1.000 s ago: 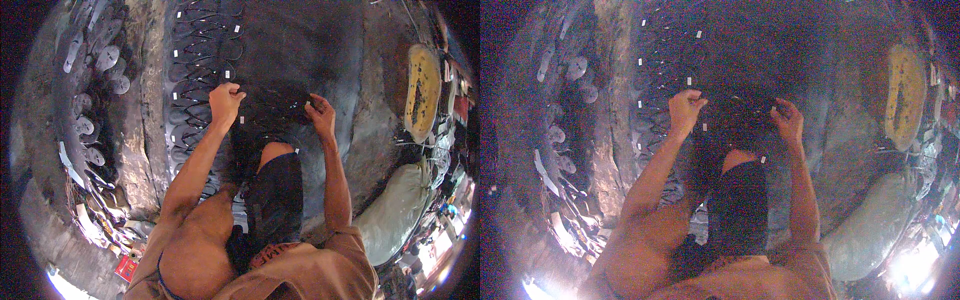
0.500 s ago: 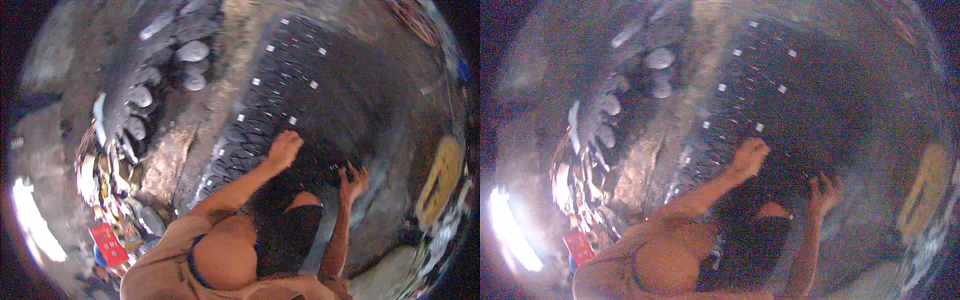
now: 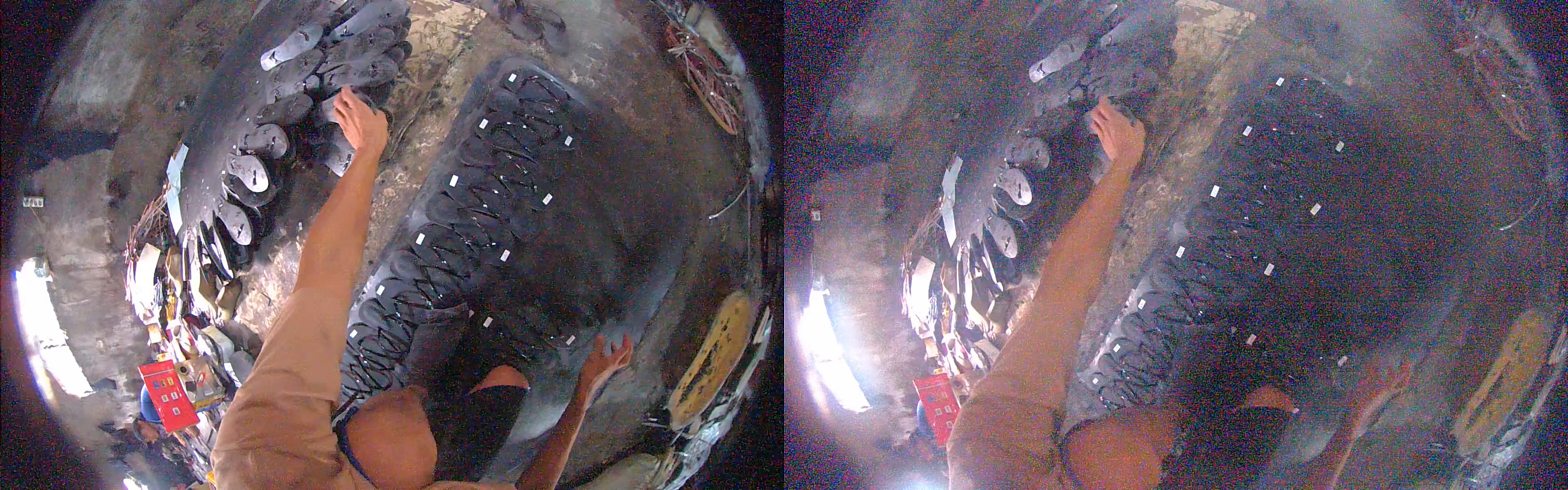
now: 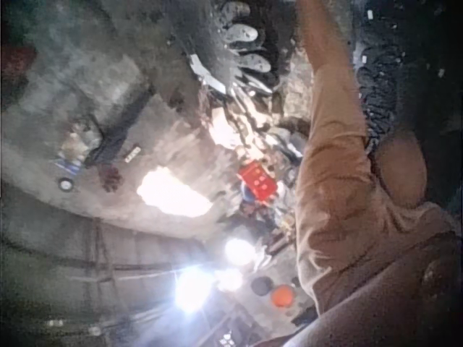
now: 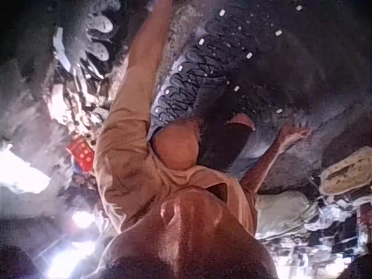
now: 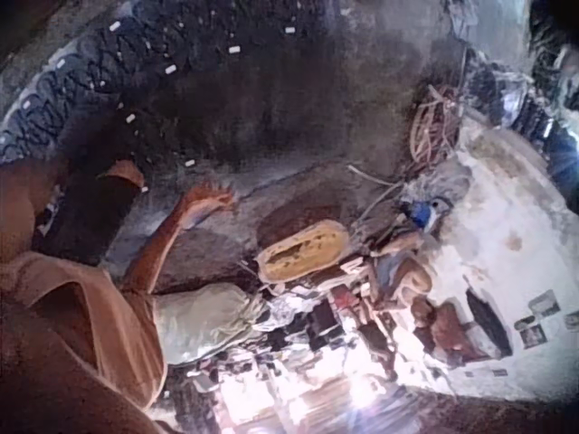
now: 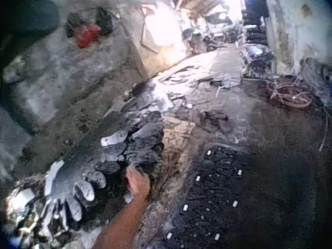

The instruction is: The person sits on the floor and arranges black flip-flops into neat rows. They pick up each flip-flop, place it in a line, and adjust the alignment to create an organized display.

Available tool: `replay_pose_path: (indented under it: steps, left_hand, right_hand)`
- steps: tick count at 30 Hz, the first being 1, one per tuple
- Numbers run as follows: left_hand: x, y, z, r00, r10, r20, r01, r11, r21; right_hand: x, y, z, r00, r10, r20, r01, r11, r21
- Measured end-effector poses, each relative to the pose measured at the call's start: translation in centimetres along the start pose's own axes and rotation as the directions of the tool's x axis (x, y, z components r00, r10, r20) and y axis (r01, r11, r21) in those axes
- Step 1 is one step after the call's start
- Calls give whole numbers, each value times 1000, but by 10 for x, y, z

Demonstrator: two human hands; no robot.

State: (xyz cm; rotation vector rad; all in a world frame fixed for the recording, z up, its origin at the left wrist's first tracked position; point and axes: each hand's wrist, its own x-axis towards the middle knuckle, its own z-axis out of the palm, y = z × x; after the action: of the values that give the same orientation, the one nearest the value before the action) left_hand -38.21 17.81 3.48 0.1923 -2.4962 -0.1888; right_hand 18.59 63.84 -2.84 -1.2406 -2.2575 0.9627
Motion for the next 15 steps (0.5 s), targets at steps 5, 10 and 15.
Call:
replay_pose_path:
  steps: [5,10,15]
  left_hand:
    - [32,2,-64,940,206,-273,-251,958,-140]
    - [-63,97,-215,974,212,84,-82,669,-739]
    - [-197,201,-245,628,379,680,480,499,-722]
  right_hand:
    - [-16,-54,-24,959,280,44,-282,932,228]
    - [1,-123,-31,952,247,180,-293,904,310]
    - [25,-190,-17,891,20,453,-401,500,767]
